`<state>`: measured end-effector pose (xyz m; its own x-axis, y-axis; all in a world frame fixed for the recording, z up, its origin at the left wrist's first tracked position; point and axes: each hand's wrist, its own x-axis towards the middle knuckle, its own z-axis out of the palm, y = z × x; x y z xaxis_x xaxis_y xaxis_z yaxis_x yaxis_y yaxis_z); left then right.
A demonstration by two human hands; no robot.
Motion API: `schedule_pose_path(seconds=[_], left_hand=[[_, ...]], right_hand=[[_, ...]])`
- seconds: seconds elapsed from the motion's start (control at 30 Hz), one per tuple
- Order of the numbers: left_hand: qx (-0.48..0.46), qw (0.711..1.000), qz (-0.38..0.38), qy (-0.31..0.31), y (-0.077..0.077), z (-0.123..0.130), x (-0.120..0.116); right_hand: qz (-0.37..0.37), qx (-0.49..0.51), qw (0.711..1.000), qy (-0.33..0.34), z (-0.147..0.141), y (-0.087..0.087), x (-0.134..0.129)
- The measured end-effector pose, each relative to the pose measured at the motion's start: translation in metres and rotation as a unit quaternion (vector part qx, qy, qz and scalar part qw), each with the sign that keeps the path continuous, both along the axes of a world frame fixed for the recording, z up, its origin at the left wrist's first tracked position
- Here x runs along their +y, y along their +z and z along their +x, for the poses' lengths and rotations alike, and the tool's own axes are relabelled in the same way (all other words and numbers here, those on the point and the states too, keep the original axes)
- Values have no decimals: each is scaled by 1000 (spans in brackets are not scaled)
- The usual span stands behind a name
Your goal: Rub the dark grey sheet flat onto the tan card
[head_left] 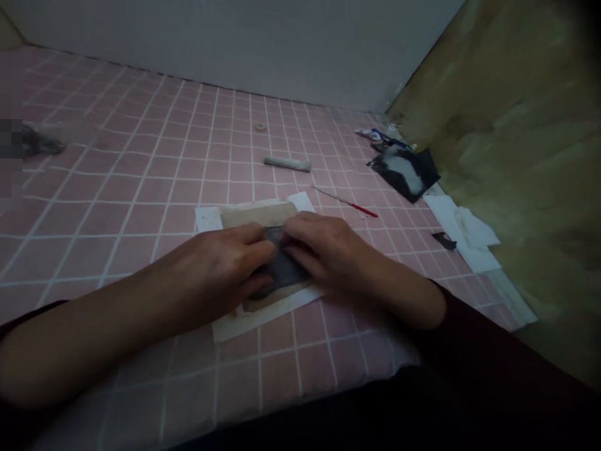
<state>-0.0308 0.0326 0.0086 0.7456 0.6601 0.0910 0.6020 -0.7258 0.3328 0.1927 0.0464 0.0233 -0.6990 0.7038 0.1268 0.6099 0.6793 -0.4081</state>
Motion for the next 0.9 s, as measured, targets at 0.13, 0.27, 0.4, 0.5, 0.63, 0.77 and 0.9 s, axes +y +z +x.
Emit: schedule_pose_path(seconds=[0.13, 0.27, 0.4, 0.5, 0.63, 0.77, 0.9], left_hand=[[2, 1000, -3, 1, 0, 0, 0], [5, 1000, -3, -2, 0, 0, -1], [-1, 1000, 4, -1, -1, -1, 0], [2, 1000, 6, -4, -1, -1, 0], [-6, 1000, 14, -6, -2, -1, 0], [-6, 1000, 14, -3, -3, 0, 0], [8, 1000, 0, 1, 0, 1, -1]], right_hand=[[-8, -20, 1000, 1, 2, 0, 1], [-3, -25, 999, -28, 2, 0, 3], [-3, 24, 999, 20, -4, -1, 2], [-2, -6, 1000, -6, 0, 1, 5], [14, -19, 999, -49, 1, -2, 7], [26, 2, 999, -28, -1, -3, 7], [1, -55, 998, -36, 1, 4, 0]])
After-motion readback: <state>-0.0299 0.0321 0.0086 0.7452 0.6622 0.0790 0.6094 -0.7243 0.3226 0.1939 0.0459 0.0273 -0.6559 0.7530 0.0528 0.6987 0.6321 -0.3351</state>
